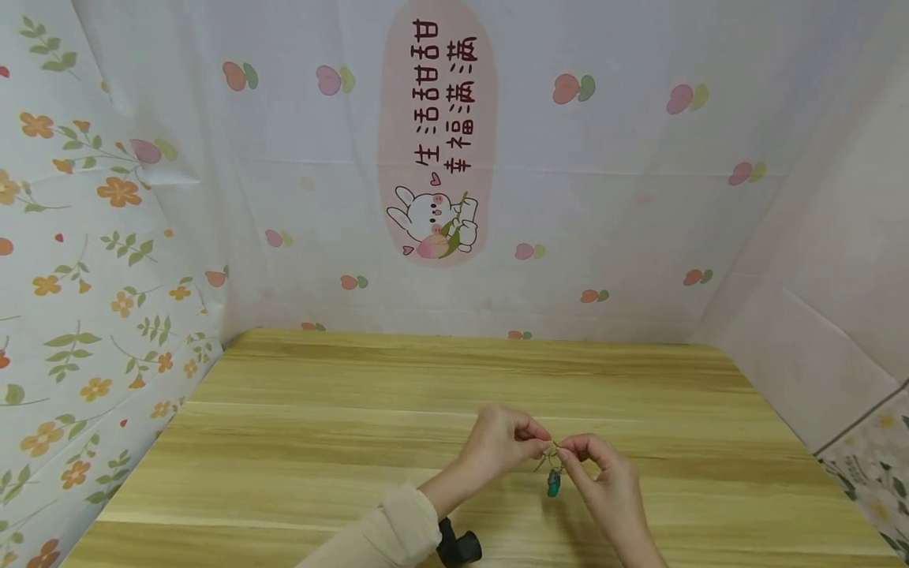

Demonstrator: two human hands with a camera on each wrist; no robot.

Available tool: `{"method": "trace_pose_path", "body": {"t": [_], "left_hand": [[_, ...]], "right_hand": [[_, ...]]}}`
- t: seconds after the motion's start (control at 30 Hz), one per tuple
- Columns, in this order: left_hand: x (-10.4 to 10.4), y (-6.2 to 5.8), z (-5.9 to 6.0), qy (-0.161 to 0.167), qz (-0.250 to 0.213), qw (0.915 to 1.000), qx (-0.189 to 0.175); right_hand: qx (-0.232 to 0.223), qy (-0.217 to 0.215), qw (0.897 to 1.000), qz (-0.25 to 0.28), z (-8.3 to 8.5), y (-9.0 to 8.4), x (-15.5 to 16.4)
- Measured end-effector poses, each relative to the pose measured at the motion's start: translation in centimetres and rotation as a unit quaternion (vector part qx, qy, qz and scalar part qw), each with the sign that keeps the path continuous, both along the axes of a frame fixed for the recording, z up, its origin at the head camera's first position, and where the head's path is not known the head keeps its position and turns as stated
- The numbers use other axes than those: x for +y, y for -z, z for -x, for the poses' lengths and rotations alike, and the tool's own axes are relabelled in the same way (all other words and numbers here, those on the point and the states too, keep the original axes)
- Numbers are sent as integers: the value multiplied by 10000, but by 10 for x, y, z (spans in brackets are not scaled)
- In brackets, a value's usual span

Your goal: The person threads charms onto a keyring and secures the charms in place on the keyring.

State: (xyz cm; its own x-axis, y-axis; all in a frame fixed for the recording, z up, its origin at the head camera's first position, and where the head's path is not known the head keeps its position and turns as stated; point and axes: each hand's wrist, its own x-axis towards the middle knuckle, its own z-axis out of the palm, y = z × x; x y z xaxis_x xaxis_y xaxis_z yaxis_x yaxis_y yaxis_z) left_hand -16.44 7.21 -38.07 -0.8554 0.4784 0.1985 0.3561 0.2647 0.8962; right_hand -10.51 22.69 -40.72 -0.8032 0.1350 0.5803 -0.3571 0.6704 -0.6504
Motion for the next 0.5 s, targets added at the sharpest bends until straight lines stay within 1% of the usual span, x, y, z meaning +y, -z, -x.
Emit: {"method": "trace_pose_path", "body": {"t": [0.1, 0.23, 0.5], "left_hand": [[-1, 0, -3, 55, 63, 9996, 274], [-2, 2, -6, -27, 227, 9978, 622], [-2, 4, -10, -218, 399, 9946, 936]], "right_hand": [[2, 148, 9999, -86, 0, 0, -2], [162, 219, 9995, -163, 0, 1, -4], [609, 243, 9971, -391, 1, 5, -6]]}}
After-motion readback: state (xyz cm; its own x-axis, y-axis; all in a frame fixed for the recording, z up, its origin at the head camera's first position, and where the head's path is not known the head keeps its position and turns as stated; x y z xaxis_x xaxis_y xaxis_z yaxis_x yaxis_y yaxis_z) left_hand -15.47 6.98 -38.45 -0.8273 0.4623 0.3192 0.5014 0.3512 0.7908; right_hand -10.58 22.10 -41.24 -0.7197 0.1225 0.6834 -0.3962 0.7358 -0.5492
